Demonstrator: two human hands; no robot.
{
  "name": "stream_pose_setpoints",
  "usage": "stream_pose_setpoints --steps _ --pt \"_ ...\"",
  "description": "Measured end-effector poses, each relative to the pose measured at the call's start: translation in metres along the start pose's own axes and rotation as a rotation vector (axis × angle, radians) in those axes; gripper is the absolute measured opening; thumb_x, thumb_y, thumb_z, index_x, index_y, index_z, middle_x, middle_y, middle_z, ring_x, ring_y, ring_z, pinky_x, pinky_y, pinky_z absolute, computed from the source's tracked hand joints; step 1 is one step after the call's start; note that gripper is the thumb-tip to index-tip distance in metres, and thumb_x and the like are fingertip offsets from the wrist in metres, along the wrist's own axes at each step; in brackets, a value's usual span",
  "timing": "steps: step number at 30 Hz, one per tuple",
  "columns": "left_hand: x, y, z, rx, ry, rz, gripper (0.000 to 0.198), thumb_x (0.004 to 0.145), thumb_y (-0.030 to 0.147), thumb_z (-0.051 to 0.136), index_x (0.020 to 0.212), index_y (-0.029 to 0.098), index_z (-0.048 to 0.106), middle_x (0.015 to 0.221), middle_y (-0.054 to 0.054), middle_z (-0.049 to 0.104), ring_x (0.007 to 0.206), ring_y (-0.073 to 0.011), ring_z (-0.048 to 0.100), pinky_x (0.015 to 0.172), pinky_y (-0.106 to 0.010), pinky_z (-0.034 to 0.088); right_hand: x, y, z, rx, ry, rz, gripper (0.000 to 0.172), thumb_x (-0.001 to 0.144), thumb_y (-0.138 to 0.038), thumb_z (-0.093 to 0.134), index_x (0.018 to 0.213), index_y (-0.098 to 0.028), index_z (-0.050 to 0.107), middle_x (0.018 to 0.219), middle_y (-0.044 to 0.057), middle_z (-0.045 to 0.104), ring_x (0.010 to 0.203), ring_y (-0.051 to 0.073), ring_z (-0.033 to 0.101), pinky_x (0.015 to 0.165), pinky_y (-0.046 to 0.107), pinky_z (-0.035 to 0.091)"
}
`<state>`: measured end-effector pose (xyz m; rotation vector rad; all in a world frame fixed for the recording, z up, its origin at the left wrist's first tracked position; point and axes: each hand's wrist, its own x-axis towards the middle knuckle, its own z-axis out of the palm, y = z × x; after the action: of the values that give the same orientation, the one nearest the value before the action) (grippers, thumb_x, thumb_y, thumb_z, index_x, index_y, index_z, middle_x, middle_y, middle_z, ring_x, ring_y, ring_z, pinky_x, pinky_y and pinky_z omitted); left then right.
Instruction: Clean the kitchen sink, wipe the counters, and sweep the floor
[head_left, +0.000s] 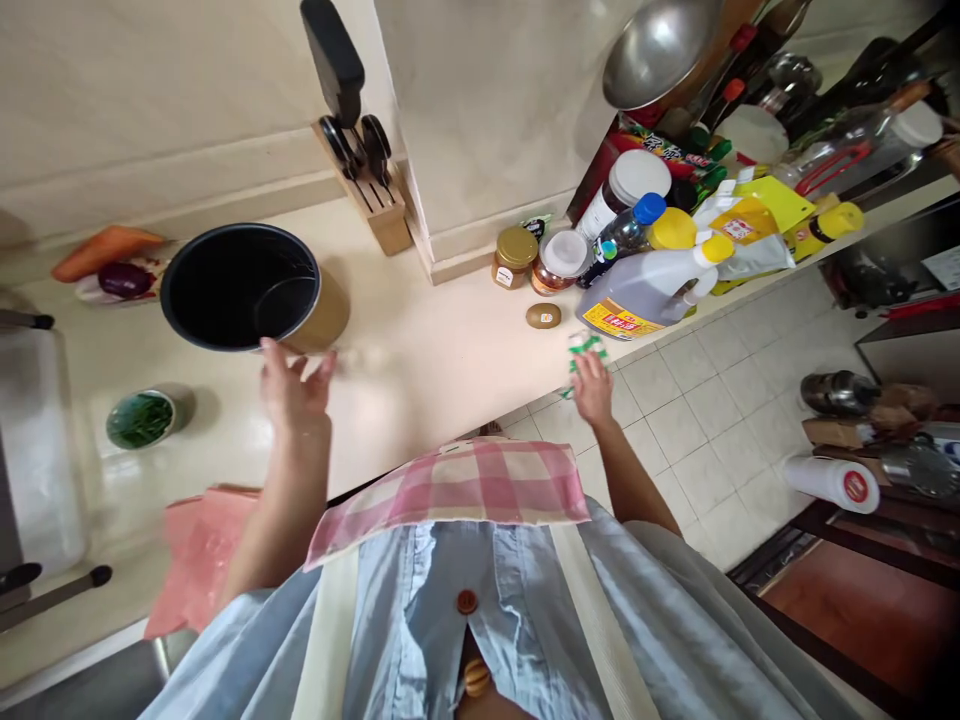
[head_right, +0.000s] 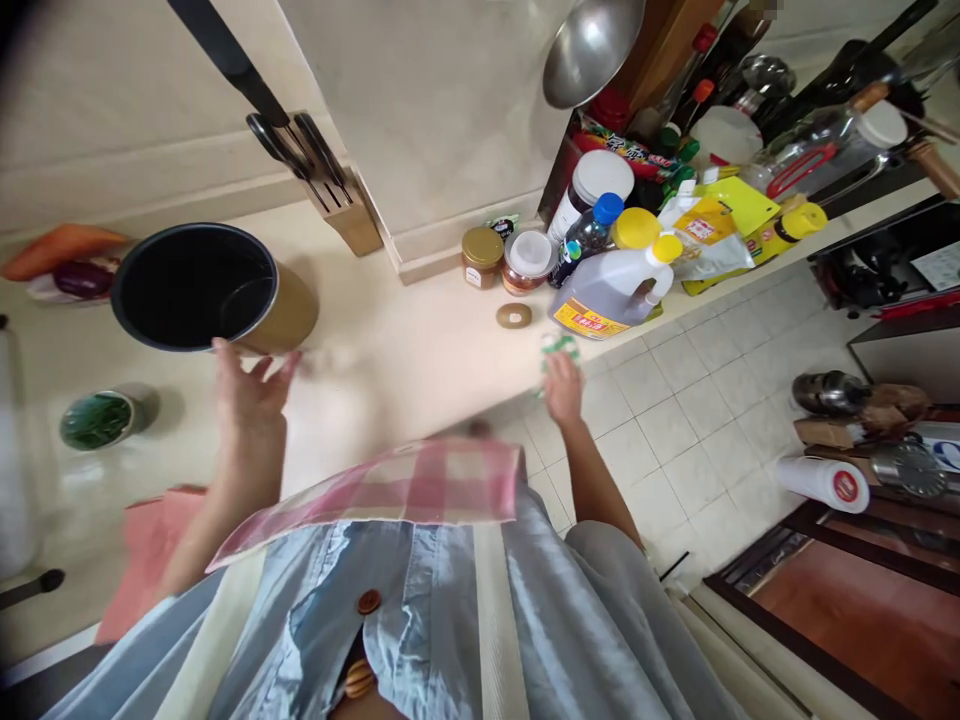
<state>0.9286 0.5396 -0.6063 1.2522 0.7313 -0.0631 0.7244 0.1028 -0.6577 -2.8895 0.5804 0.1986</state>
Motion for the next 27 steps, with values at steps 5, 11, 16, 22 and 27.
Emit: stream_pose_setpoints --steps 5,11,16,22,27 --pt "-0.085 -0.086 0.117 0.514 -0.616 0.375 0.060 0.065 0.042 0.092 0.112 0.022 0.060 0.113 -0.008 0.063 0.096 -0.0205 0.066 0.085 -0.036 0.057 0.026 0.025 0.008 0.019 0.128 0.068 0.051 0.103 -0.028 0.034 0.146 -0.020 0.061 0.157 0.014 0.050 0.147 0.033 0.041 0.108 0.051 0.038" --pt "-0.084 -0.148 0.260 1.088 -0.839 0.850 0.081 0.059 0.022 0.094 0.133 0.013 0.061 0.137 -0.021 0.058 0.124 -0.0376 0.054 0.107 -0.052 0.045 0.022 0.021 0.015 0.034 0.189 0.039 0.049 0.104 -0.028 0.035 0.143 -0.022 0.063 0.153 0.015 0.054 0.141 0.032 0.045 0.104 0.047 0.039" --pt "-0.065 -0.161 0.282 1.083 -0.930 0.884 0.067 0.067 0.026 0.089 0.130 0.016 0.067 0.125 -0.015 0.063 0.115 -0.0339 0.056 0.103 -0.047 0.047 0.024 0.022 0.013 0.064 0.170 0.043 0.049 0.103 -0.028 0.035 0.142 -0.021 0.063 0.152 0.015 0.054 0.141 0.031 0.045 0.104 0.048 0.038" --pt "-0.066 -0.166 0.278 1.067 -0.883 0.870 0.057 0.068 0.028 0.087 0.122 0.014 0.071 0.117 -0.013 0.063 0.109 -0.0318 0.056 0.100 -0.045 0.047 0.024 0.022 0.013 0.091 0.182 0.026 0.047 0.103 -0.027 0.037 0.141 -0.020 0.064 0.150 0.017 0.056 0.140 0.032 0.047 0.106 0.049 0.035" --pt "-0.047 -0.150 0.247 1.032 -0.688 0.874 0.054 0.072 0.030 0.084 0.123 0.016 0.069 0.118 -0.013 0.062 0.110 -0.0310 0.055 0.101 -0.047 0.045 0.024 0.019 0.010 0.057 0.191 0.023 0.047 0.104 -0.026 0.036 0.140 -0.020 0.065 0.149 0.017 0.058 0.139 0.032 0.048 0.106 0.049 0.033"
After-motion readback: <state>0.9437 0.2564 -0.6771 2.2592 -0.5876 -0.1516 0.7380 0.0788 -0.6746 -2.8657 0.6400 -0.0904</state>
